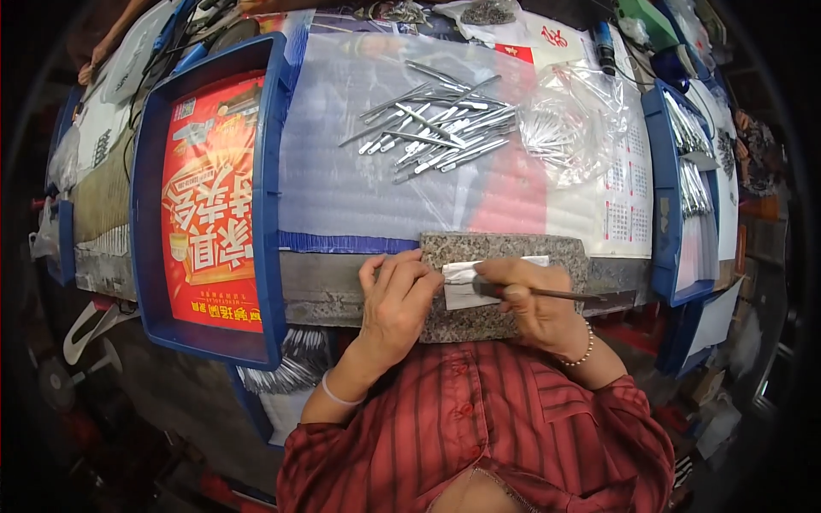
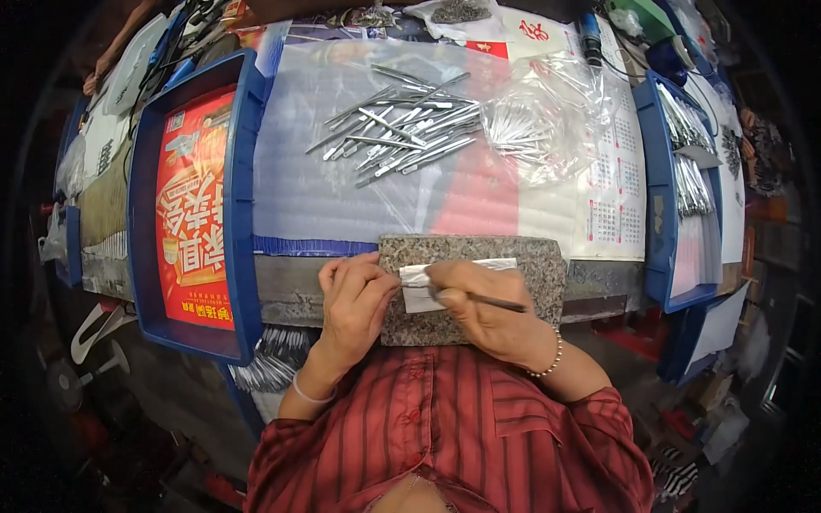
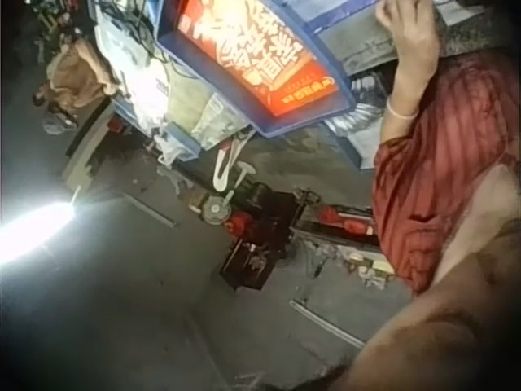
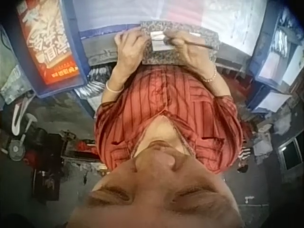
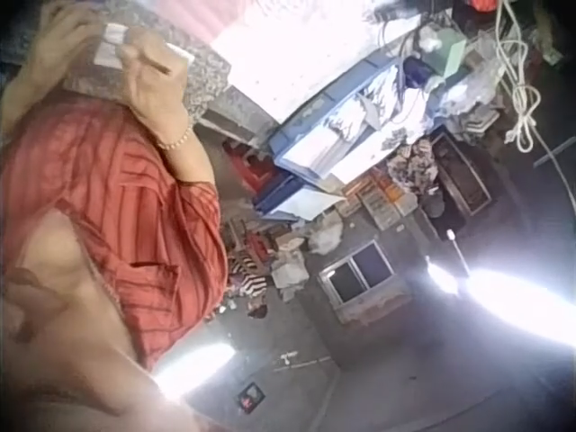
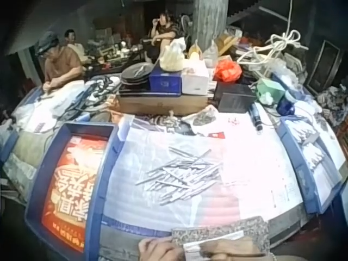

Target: The recorder manually marks and organizes small metal rods into a fixture using a scribe.

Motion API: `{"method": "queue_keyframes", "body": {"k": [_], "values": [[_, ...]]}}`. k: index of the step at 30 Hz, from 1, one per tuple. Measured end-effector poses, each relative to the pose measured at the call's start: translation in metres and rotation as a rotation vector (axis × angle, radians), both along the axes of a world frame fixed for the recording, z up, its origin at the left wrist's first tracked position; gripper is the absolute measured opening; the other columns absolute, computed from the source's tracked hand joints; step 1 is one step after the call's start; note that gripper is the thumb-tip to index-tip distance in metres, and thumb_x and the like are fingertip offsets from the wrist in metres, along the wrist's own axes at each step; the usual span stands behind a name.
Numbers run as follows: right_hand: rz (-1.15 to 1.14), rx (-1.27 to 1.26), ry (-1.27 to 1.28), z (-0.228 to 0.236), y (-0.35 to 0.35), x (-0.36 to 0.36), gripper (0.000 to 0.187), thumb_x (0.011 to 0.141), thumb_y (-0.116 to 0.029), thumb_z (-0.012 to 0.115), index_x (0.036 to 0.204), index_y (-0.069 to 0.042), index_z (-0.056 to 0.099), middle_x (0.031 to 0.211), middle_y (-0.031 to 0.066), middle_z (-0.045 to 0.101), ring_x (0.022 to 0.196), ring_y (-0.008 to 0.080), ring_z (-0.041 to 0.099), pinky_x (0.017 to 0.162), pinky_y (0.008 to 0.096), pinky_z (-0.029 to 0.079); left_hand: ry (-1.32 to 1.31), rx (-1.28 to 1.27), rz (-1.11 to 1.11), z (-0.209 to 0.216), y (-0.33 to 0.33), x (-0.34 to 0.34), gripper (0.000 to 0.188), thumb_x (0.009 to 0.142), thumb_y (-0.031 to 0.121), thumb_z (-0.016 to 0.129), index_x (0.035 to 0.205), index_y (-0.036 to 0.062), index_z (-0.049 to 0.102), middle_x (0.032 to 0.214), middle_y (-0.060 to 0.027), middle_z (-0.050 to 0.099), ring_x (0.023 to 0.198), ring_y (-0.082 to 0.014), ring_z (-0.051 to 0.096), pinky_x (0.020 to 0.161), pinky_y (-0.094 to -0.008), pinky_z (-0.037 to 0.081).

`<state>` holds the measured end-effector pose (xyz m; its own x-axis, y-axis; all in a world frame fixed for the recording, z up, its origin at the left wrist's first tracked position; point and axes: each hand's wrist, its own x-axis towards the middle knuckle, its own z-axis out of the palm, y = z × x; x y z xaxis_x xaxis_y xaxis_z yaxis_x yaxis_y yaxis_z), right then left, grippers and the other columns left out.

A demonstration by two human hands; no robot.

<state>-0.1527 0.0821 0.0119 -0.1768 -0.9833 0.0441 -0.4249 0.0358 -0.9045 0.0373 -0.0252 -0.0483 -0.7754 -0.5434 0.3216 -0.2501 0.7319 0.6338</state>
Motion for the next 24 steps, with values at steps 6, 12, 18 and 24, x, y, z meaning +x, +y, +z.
{"method": "queue_keyframes", "body": {"k": [6, 12, 18, 24], "values": [[-0.077, 0.005, -0.014, -0.002, 0.014, -0.009, 0.037, 0.102, -0.030, 0.044, 0.105, 0.002, 0.062, 0.081, 0.0117, 0.062, 0.055, 0.0182, 0.059, 0.052, 0.0300, 0.047, 0.004, 0.005, -0.005, 0.000, 0.000, 0.000, 0.022, 0.075, 0.003, 0.071, 0.096, 0.0074, 0.064, 0.091, -0.0071, 0.057, 0.100, -0.0287, 0.060, 0.090, -0.0430, 0.035], [-0.095, 0.002, -0.029, 0.001, 0.015, -0.009, 0.037, 0.102, -0.030, 0.044, 0.105, 0.002, 0.062, 0.082, 0.0119, 0.063, 0.055, 0.0187, 0.059, 0.052, 0.0298, 0.047, 0.009, 0.001, -0.010, 0.001, 0.000, -0.003, 0.021, 0.076, 0.003, 0.071, 0.095, 0.0070, 0.064, 0.091, -0.0077, 0.057, 0.099, -0.0291, 0.060, 0.089, -0.0424, 0.036], [-0.036, -0.045, 0.027, 0.015, 0.005, -0.005, 0.038, 0.102, -0.032, 0.045, 0.103, 0.001, 0.063, 0.084, 0.0132, 0.065, 0.064, 0.0237, 0.064, 0.056, 0.0314, 0.050, 0.015, -0.006, -0.003, 0.001, 0.000, -0.003, 0.021, 0.075, 0.002, 0.070, 0.095, 0.0068, 0.064, 0.091, -0.0079, 0.057, 0.098, -0.0293, 0.060, 0.088, -0.0423, 0.037], [0.070, -0.255, 0.287, 0.003, -0.018, 0.013, 0.016, 0.089, -0.017, 0.065, 0.095, -0.003, 0.061, 0.087, 0.0113, 0.066, 0.067, 0.0261, 0.065, 0.056, 0.0322, 0.051, 0.016, -0.009, -0.001, 0.001, 0.000, -0.004, 0.022, 0.074, 0.003, 0.064, 0.095, 0.0078, 0.063, 0.092, -0.0059, 0.057, 0.102, -0.0264, 0.059, 0.091, -0.0438, 0.035]]}}
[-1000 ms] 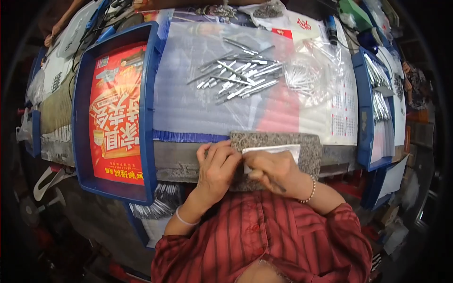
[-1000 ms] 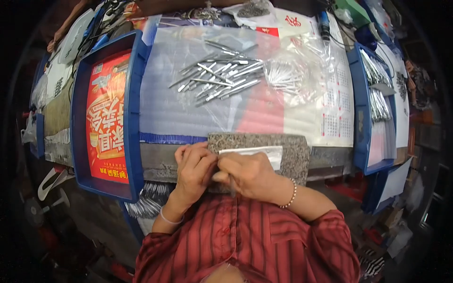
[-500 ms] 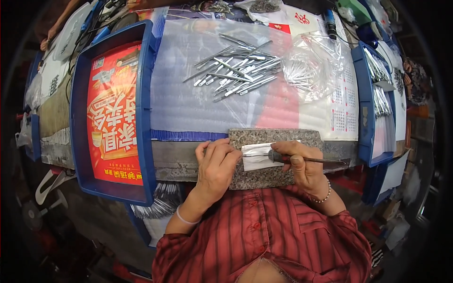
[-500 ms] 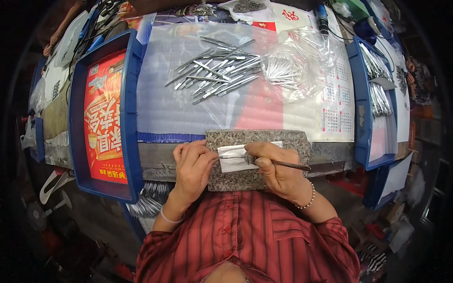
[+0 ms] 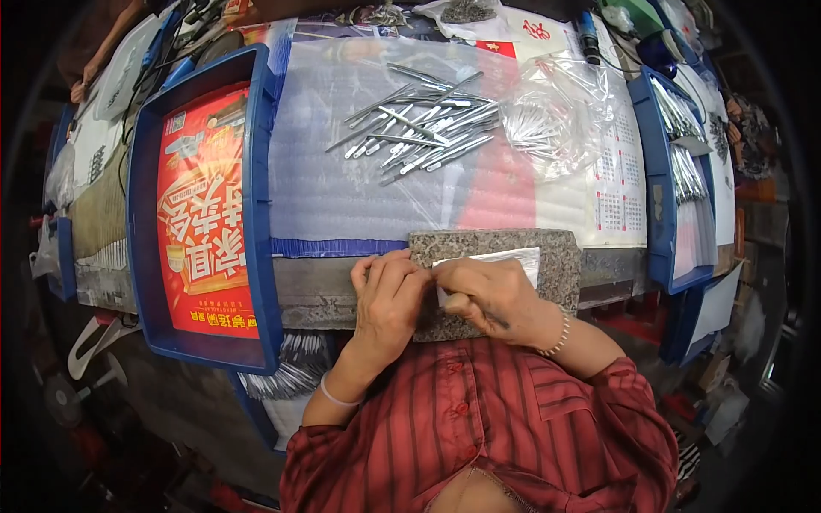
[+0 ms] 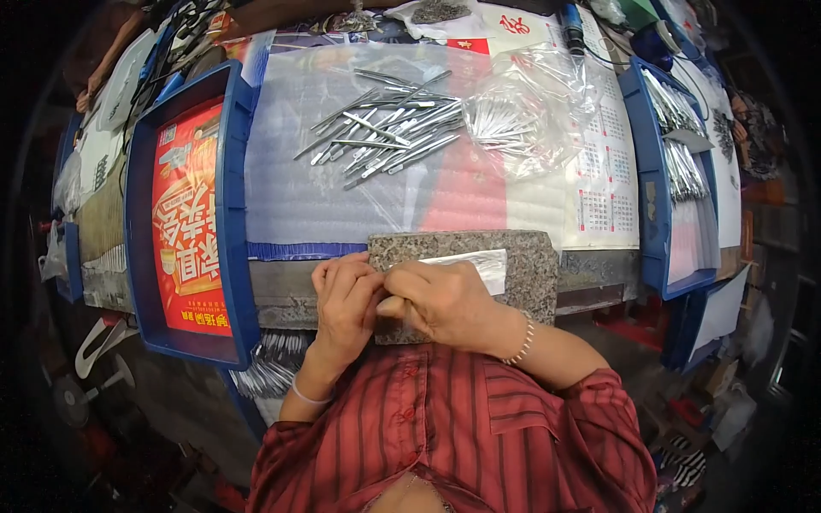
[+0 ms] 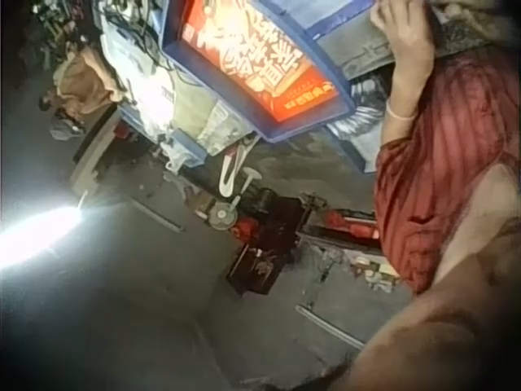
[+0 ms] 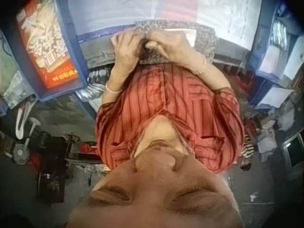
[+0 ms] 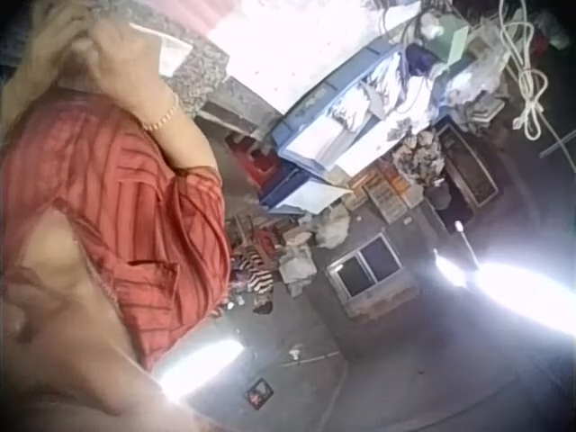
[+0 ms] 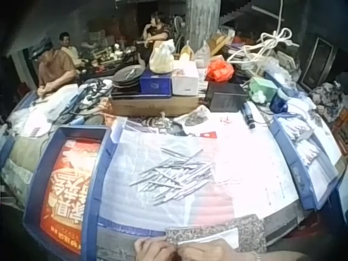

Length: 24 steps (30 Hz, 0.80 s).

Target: The recorder manually marks and organizes small metal rods into a fixture using a scribe.

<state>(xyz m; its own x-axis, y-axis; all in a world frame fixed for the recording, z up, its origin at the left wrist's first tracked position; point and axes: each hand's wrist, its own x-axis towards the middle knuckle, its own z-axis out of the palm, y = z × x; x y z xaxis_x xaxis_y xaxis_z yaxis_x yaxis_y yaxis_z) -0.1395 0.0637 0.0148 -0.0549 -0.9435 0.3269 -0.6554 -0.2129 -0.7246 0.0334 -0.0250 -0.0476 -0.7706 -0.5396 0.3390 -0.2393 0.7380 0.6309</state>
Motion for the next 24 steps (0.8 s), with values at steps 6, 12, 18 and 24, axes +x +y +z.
{"method": "queue_keyframes", "body": {"k": [6, 12, 18, 24], "values": [[-0.147, 0.161, -0.236, 0.015, 0.028, -0.024, 0.019, 0.096, -0.017, 0.054, 0.098, 0.000, 0.061, 0.093, 0.0191, 0.067, 0.077, 0.0303, 0.069, 0.066, 0.0340, 0.056, 0.012, -0.003, 0.005, -0.003, -0.001, 0.002, 0.023, 0.073, 0.002, 0.068, 0.095, 0.0067, 0.063, 0.091, -0.0074, 0.057, 0.100, -0.0281, 0.059, 0.089, -0.0430, 0.036], [-0.168, 0.209, -0.068, -0.011, 0.046, -0.033, 0.024, 0.098, -0.022, 0.053, 0.095, -0.002, 0.064, 0.082, 0.0126, 0.066, 0.061, 0.0283, 0.064, 0.055, 0.0347, 0.051, 0.012, -0.007, -0.008, 0.003, -0.002, -0.003, 0.019, 0.074, 0.000, 0.070, 0.091, 0.0054, 0.064, 0.091, -0.0087, 0.058, 0.098, -0.0293, 0.060, 0.089, -0.0421, 0.037], [-0.361, 0.241, -0.194, 0.000, 0.067, -0.046, 0.035, 0.102, -0.019, 0.038, 0.097, 0.002, 0.065, 0.087, 0.0142, 0.067, 0.073, 0.0222, 0.062, 0.066, 0.0312, 0.049, 0.008, -0.018, -0.008, 0.004, -0.001, 0.002, 0.020, 0.073, 0.000, 0.071, 0.091, 0.0052, 0.063, 0.089, -0.0092, 0.058, 0.096, -0.0297, 0.061, 0.088, -0.0418, 0.037], [-0.442, 0.420, -0.650, 0.013, 0.066, -0.045, 0.038, 0.105, -0.023, 0.031, 0.097, 0.001, 0.059, 0.100, 0.0120, 0.066, 0.073, 0.0106, 0.058, 0.064, 0.0231, 0.044, 0.025, 0.066, 0.072, 0.019, 0.009, 0.013, 0.018, 0.074, 0.001, 0.071, 0.089, 0.0061, 0.061, 0.086, -0.0068, 0.060, 0.093, -0.0272, 0.063, 0.086, -0.0407, 0.037]]}}
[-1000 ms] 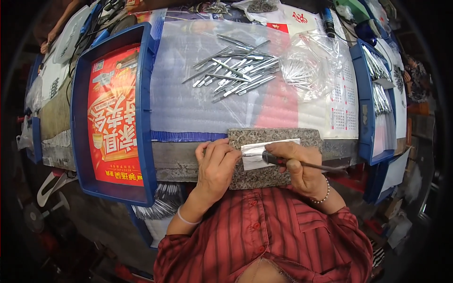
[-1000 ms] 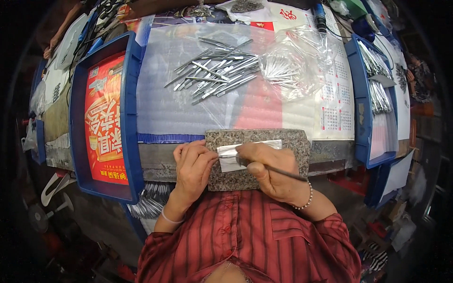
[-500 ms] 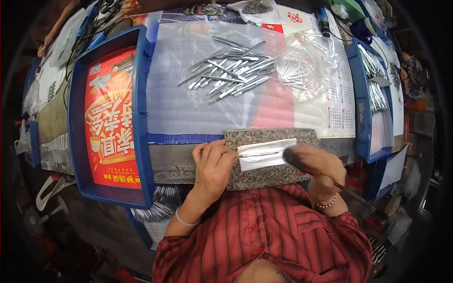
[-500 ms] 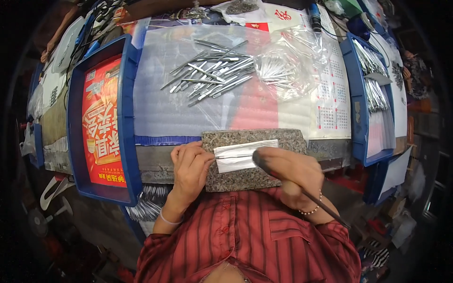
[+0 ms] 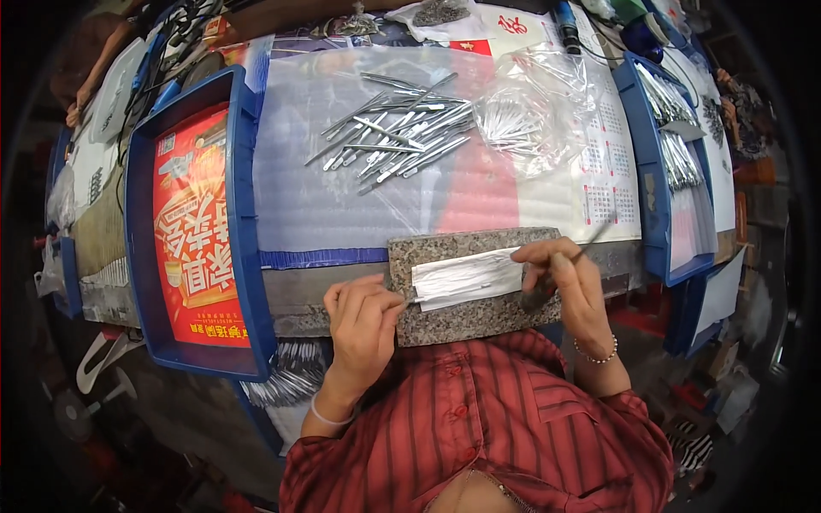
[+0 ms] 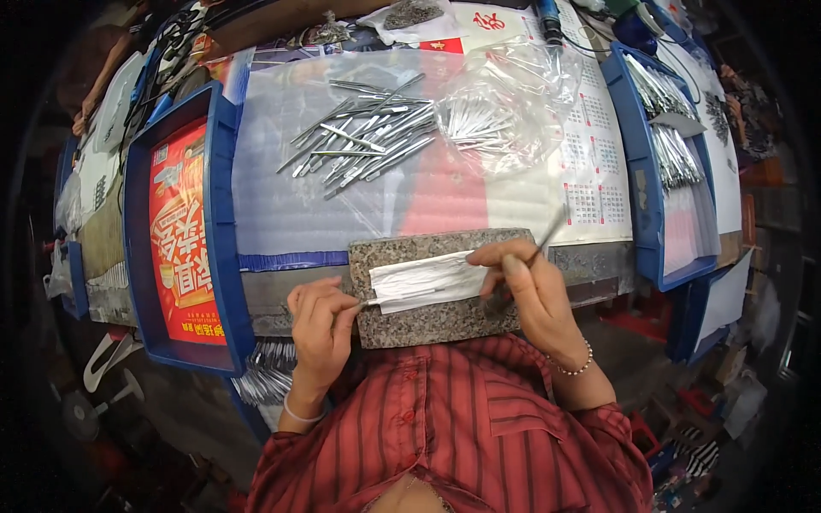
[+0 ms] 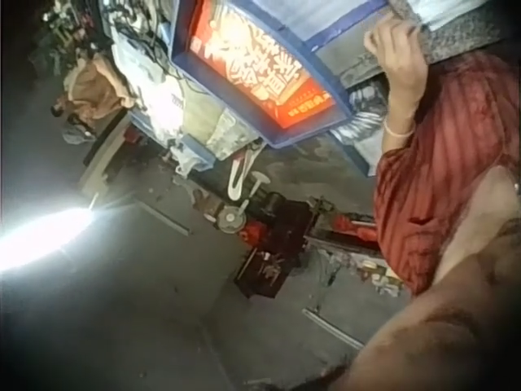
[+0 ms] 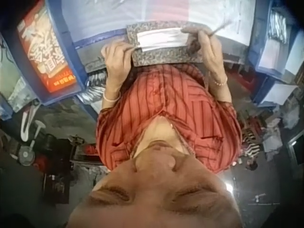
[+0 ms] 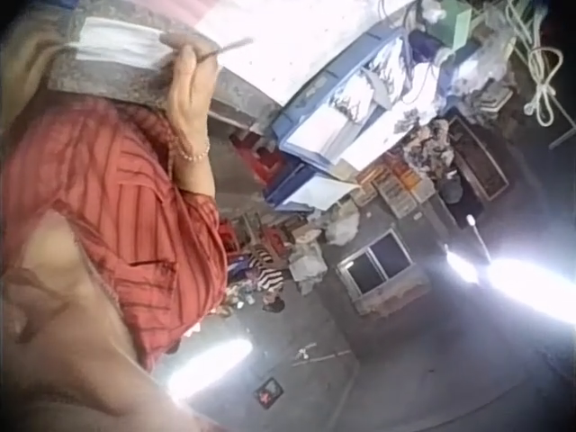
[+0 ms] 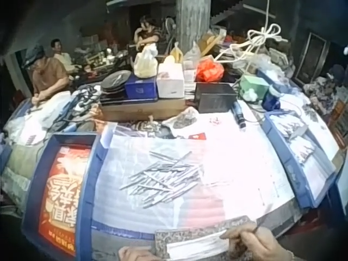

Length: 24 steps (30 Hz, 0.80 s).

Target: The recorder manually marks and organizes small metal rods into a fixture using a scribe.

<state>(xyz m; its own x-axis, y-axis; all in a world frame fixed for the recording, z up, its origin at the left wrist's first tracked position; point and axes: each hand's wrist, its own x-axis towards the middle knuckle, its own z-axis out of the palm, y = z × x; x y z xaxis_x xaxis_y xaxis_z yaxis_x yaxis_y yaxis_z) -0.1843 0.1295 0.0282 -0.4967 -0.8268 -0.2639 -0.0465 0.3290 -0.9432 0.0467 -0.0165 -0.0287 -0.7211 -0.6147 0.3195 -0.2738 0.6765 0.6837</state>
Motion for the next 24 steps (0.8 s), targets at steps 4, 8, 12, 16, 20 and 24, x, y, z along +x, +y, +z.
{"method": "queue_keyframes", "body": {"k": [4, 8, 12, 16, 20, 24], "values": [[0.124, -0.048, -0.333, -0.017, 0.004, 0.004, 0.024, 0.103, -0.014, 0.041, 0.110, 0.003, 0.055, 0.093, 0.0105, 0.064, 0.058, 0.0064, 0.053, 0.057, 0.0219, 0.044, 0.037, 0.071, 0.001, 0.015, 0.008, 0.001, 0.017, 0.077, 0.000, 0.070, 0.089, 0.0063, 0.061, 0.085, -0.0065, 0.064, 0.089, -0.0260, 0.065, 0.085, -0.0400, 0.039], [0.193, 0.002, -0.409, -0.018, -0.001, 0.011, 0.020, 0.098, -0.013, 0.054, 0.110, 0.003, 0.056, 0.088, 0.0093, 0.065, 0.056, 0.0051, 0.052, 0.054, 0.0206, 0.046, 0.055, 0.097, -0.035, 0.023, 0.014, 0.004, 0.017, 0.077, 0.000, 0.070, 0.091, 0.0063, 0.062, 0.087, -0.0065, 0.065, 0.090, -0.0252, 0.065, 0.085, -0.0397, 0.040], [0.184, 0.049, -0.402, -0.016, -0.004, 0.015, 0.016, 0.093, -0.010, 0.063, 0.104, 0.002, 0.061, 0.082, 0.0077, 0.069, 0.058, 0.0035, 0.054, 0.049, 0.0187, 0.043, 0.055, 0.102, -0.044, 0.024, 0.017, 0.002, 0.016, 0.077, 0.001, 0.070, 0.090, 0.0061, 0.062, 0.086, -0.0064, 0.065, 0.090, -0.0249, 0.065, 0.084, -0.0385, 0.041], [0.186, 0.089, -0.366, -0.013, -0.004, 0.016, 0.013, 0.092, -0.009, 0.063, 0.099, 0.002, 0.063, 0.080, 0.0063, 0.068, 0.057, 0.0035, 0.054, 0.050, 0.0188, 0.043, 0.050, 0.119, -0.042, 0.024, 0.018, 0.004, 0.016, 0.077, 0.001, 0.070, 0.090, 0.0057, 0.062, 0.086, -0.0065, 0.065, 0.089, -0.0249, 0.065, 0.083, -0.0383, 0.041], [0.203, 0.093, -0.309, -0.013, -0.005, 0.018, 0.012, 0.091, -0.008, 0.064, 0.097, 0.002, 0.064, 0.079, 0.0060, 0.068, 0.058, 0.0041, 0.056, 0.051, 0.0193, 0.044, 0.046, 0.177, -0.046, 0.023, 0.017, 0.005, 0.014, 0.078, 0.001, 0.070, 0.089, 0.0050, 0.062, 0.085, -0.0070, 0.065, 0.088, -0.0250, 0.065, 0.082, -0.0381, 0.042], [0.234, 0.093, -0.228, -0.010, -0.007, 0.021, 0.012, 0.091, -0.008, 0.064, 0.096, 0.002, 0.064, 0.079, 0.0058, 0.069, 0.061, 0.0060, 0.058, 0.054, 0.0204, 0.046, 0.036, 0.273, -0.041, 0.021, 0.016, 0.008, 0.013, 0.078, 0.002, 0.070, 0.088, 0.0039, 0.062, 0.085, -0.0084, 0.066, 0.088, -0.0257, 0.065, 0.081, -0.0373, 0.043]]}}
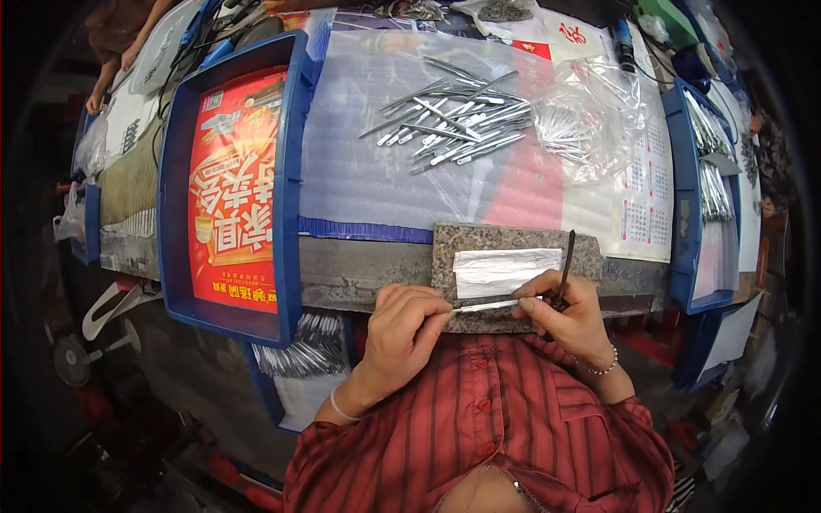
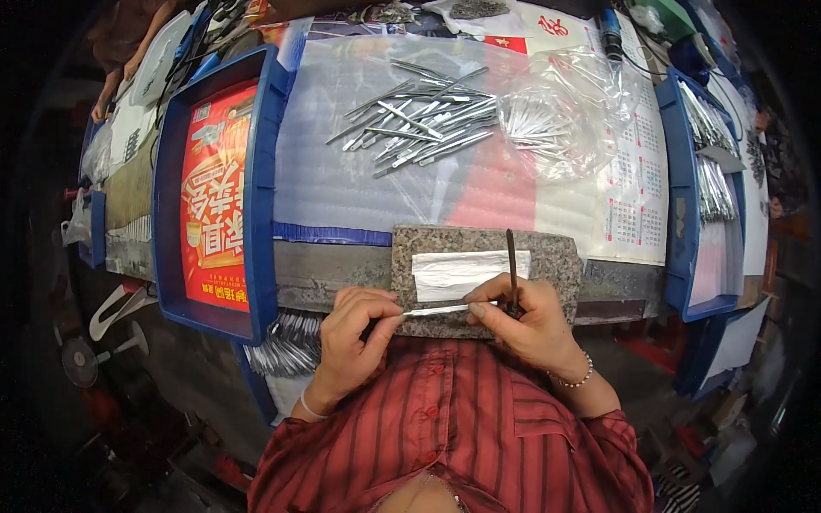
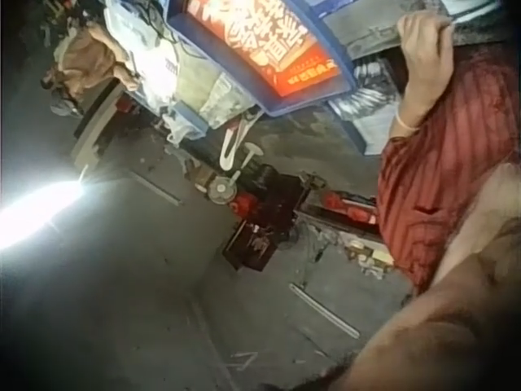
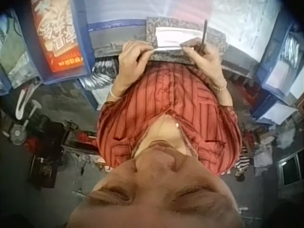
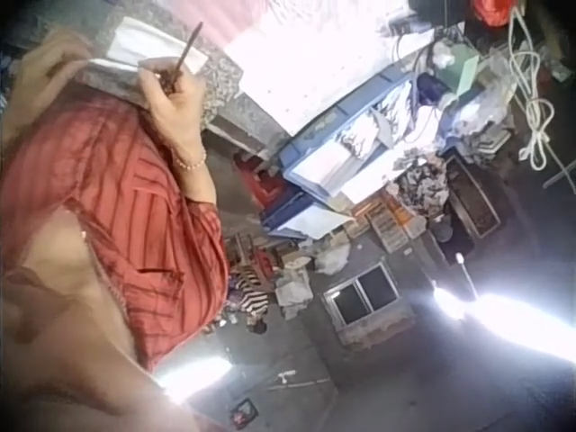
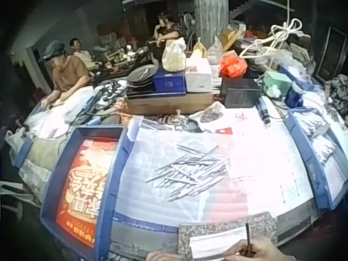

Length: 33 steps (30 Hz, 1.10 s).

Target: The recorder manually marks and organizes small metal rods into a fixture using a scribe.

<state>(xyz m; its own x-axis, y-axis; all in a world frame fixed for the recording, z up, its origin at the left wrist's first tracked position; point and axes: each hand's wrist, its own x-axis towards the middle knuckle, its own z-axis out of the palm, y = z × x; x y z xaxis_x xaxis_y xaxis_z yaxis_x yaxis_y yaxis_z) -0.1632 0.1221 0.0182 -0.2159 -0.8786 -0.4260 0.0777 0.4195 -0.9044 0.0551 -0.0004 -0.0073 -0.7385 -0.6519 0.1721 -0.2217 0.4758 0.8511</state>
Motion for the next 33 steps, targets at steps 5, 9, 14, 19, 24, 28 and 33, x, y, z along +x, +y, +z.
{"method": "queue_keyframes", "body": {"k": [5, 9, 14, 19, 24, 28, 33], "values": [[0.035, -0.045, 0.116, 0.003, -0.006, 0.008, 0.011, 0.089, -0.007, 0.066, 0.093, 0.002, 0.066, 0.077, 0.0056, 0.069, 0.065, 0.0101, 0.061, 0.060, 0.0234, 0.048, -0.021, 0.131, 0.028, 0.002, -0.001, 0.009, 0.011, 0.080, 0.002, 0.068, 0.091, 0.0020, 0.065, 0.087, -0.0103, 0.067, 0.086, -0.0267, 0.065, 0.079, -0.0355, 0.046], [0.199, -0.069, 0.238, 0.005, -0.015, 0.023, 0.008, 0.083, -0.005, 0.069, 0.088, 0.000, 0.069, 0.078, 0.0081, 0.069, 0.064, 0.0118, 0.062, 0.058, 0.0247, 0.047, -0.050, 0.378, 0.018, 0.002, 0.006, 0.028, 0.012, 0.084, 0.005, 0.067, 0.095, 0.0003, 0.069, 0.090, -0.0122, 0.068, 0.085, -0.0249, 0.066, 0.075, -0.0322, 0.050], [0.410, -0.137, 0.270, 0.000, -0.021, 0.043, 0.009, 0.082, -0.005, 0.069, 0.090, 0.000, 0.070, 0.079, 0.0101, 0.069, 0.065, 0.0161, 0.064, 0.059, 0.0267, 0.048, 0.011, 0.466, -0.075, -0.009, 0.017, 0.059, 0.011, 0.088, 0.009, 0.065, 0.095, 0.0002, 0.065, 0.090, -0.0120, 0.066, 0.083, -0.0273, 0.065, 0.074, -0.0335, 0.050], [0.539, -0.109, 0.198, -0.001, -0.042, 0.067, 0.016, 0.086, -0.011, 0.067, 0.096, 0.001, 0.067, 0.080, 0.0119, 0.070, 0.069, 0.0204, 0.068, 0.063, 0.0279, 0.051, -0.065, 0.516, 0.234, -0.021, 0.046, 0.134, 0.014, 0.090, 0.014, 0.062, 0.095, 0.0012, 0.064, 0.089, -0.0120, 0.065, 0.085, -0.0268, 0.065, 0.075, -0.0355, 0.050], [0.490, -0.028, 0.188, 0.011, -0.055, 0.076, 0.017, 0.088, -0.012, 0.065, 0.096, 0.003, 0.066, 0.081, 0.0121, 0.070, 0.074, 0.0194, 0.069, 0.068, 0.0270, 0.052, -0.309, 0.422, 1.000, -0.072, 0.091, 0.249, 0.016, 0.091, 0.014, 0.061, 0.097, -0.0001, 0.066, 0.083, -0.0133, 0.069, 0.076, -0.0201, 0.066, 0.070, -0.0310, 0.051], [0.561, -0.119, 0.306, 0.007, -0.054, 0.085, 0.015, 0.088, -0.011, 0.065, 0.095, 0.001, 0.067, 0.077, 0.0140, 0.068, 0.068, 0.0226, 0.067, 0.063, 0.0295, 0.050, -0.501, 0.151, 1.305, -0.139, 0.110, 0.305, 0.015, 0.088, 0.014, 0.062, 0.093, 0.0008, 0.066, 0.081, -0.0156, 0.068, 0.075, -0.0305, 0.066, 0.070, -0.0384, 0.050], [0.600, -0.163, 0.358, 0.011, -0.048, 0.093, 0.016, 0.085, -0.012, 0.068, 0.096, 0.000, 0.067, 0.077, 0.0161, 0.065, 0.065, 0.0287, 0.065, 0.060, 0.0323, 0.048, -0.602, 0.014, 1.368, -0.166, 0.100, 0.295, 0.011, 0.087, 0.014, 0.062, 0.087, 0.0030, 0.066, 0.079, -0.0149, 0.066, 0.074, -0.0327, 0.064, 0.070, -0.0421, 0.049]]}}
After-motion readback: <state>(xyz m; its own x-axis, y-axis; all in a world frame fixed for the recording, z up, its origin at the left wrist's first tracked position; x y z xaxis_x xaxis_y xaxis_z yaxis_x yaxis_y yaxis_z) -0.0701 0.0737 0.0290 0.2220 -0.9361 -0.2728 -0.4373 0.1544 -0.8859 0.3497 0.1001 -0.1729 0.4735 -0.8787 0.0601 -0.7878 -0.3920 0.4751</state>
